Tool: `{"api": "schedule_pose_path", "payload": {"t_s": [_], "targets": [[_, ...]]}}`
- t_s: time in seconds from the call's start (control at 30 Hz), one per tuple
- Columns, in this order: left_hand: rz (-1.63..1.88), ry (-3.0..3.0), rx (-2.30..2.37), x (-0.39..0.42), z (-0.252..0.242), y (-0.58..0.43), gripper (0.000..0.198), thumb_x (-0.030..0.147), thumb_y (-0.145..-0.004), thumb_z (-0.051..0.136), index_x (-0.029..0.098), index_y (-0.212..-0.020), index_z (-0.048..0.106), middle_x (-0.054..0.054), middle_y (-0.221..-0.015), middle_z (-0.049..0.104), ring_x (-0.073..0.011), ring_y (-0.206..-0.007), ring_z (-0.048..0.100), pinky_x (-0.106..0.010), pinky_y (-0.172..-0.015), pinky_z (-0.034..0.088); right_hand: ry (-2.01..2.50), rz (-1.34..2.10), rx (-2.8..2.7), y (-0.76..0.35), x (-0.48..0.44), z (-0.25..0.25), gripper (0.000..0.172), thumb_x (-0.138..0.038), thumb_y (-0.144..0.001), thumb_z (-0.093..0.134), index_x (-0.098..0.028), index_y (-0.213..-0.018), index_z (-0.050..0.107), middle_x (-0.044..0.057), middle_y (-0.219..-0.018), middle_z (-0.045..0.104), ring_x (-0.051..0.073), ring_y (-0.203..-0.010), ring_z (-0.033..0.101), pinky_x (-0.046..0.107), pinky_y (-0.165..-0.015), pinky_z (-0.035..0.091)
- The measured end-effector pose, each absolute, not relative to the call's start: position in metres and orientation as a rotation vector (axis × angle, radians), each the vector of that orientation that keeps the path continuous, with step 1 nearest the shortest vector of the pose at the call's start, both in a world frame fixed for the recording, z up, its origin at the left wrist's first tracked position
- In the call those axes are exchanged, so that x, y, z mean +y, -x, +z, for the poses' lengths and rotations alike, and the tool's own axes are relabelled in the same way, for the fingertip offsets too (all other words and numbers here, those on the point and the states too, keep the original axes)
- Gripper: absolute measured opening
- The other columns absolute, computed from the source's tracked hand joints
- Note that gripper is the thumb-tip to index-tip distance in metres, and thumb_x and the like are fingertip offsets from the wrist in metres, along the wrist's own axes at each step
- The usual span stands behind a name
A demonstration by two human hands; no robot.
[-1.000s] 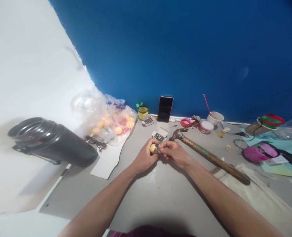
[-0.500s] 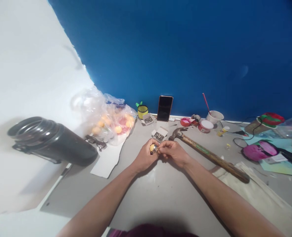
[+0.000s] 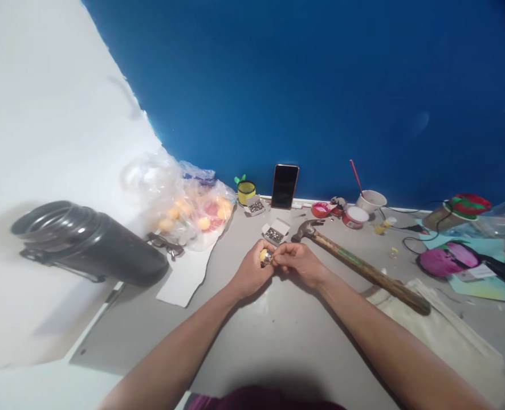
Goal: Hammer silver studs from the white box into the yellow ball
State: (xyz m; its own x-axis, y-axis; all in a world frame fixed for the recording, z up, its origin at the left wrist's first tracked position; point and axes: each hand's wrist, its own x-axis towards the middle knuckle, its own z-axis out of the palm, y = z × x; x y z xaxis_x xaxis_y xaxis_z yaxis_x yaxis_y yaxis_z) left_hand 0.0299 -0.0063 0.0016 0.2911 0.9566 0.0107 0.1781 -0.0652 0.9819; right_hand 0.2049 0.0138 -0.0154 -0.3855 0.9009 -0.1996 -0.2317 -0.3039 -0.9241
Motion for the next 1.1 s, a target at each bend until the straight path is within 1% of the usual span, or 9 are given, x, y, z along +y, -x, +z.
{"api": "schedule_pose_path", "payload": {"t_s": [0.2, 0.4, 0.67, 0.9, 1.1], "targets": [[0.925, -1.517, 1.145, -0.0073, 0.0016, -0.0312, 0.019, 0.022, -0.079, 0.065, 0.02, -0.093, 0.052, 0.004, -0.076, 0.057, -0.012, -0.068, 0.051, -0.023, -0.062, 0.041, 0.964, 1.829, -1.089, -0.2055, 0.0143, -0.0197, 0.027, -0.036, -0.065, 0.092, -0.015, -0.074, 0.077, 0.001, -0.063, 0.068, 0.008, -0.05, 0.05, 0.022, -0.05, 0.038], [0.932, -1.523, 1.181, -0.0082, 0.0021, -0.0325, 0.018, 0.021, -0.078, 0.064, 0.021, -0.092, 0.052, 0.004, -0.075, 0.057, -0.012, -0.067, 0.05, -0.024, -0.062, 0.04, 0.97, 1.828, -1.08, -0.2058, 0.0152, -0.0211, 0.027, -0.035, -0.064, 0.093, -0.015, -0.073, 0.077, 0.003, -0.068, 0.07, 0.008, -0.051, 0.052, 0.021, -0.049, 0.04], [0.95, -1.506, 1.168, -0.0094, 0.0033, -0.0337, 0.019, 0.021, -0.078, 0.064, 0.021, -0.092, 0.052, 0.004, -0.074, 0.055, -0.0115, -0.066, 0.049, -0.023, -0.059, 0.039, 0.949, 1.84, -1.085, -0.2058, 0.0153, -0.0231, 0.026, -0.035, -0.065, 0.092, -0.015, -0.074, 0.077, 0.001, -0.06, 0.067, 0.009, -0.049, 0.052, 0.023, -0.049, 0.044], [0.962, -1.492, 1.175, -0.0107, 0.0037, -0.0349, 0.019, 0.022, -0.079, 0.066, 0.021, -0.092, 0.052, 0.004, -0.075, 0.054, -0.0113, -0.067, 0.048, -0.022, -0.059, 0.039, 0.949, 1.86, -1.074, -0.2058, 0.0151, -0.0215, 0.028, -0.036, -0.064, 0.093, -0.015, -0.072, 0.076, 0.002, -0.063, 0.068, 0.009, -0.05, 0.053, 0.024, -0.05, 0.045], [0.952, -1.49, 1.195, -0.0122, 0.006, -0.0354, 0.019, 0.025, -0.08, 0.068, 0.021, -0.091, 0.052, 0.005, -0.073, 0.053, -0.0115, -0.065, 0.047, -0.023, -0.06, 0.039, 0.937, 1.849, -1.071, -0.2055, 0.015, -0.0216, 0.028, -0.034, -0.063, 0.093, -0.015, -0.073, 0.076, 0.002, -0.066, 0.069, 0.009, -0.051, 0.053, 0.023, -0.05, 0.043]]}}
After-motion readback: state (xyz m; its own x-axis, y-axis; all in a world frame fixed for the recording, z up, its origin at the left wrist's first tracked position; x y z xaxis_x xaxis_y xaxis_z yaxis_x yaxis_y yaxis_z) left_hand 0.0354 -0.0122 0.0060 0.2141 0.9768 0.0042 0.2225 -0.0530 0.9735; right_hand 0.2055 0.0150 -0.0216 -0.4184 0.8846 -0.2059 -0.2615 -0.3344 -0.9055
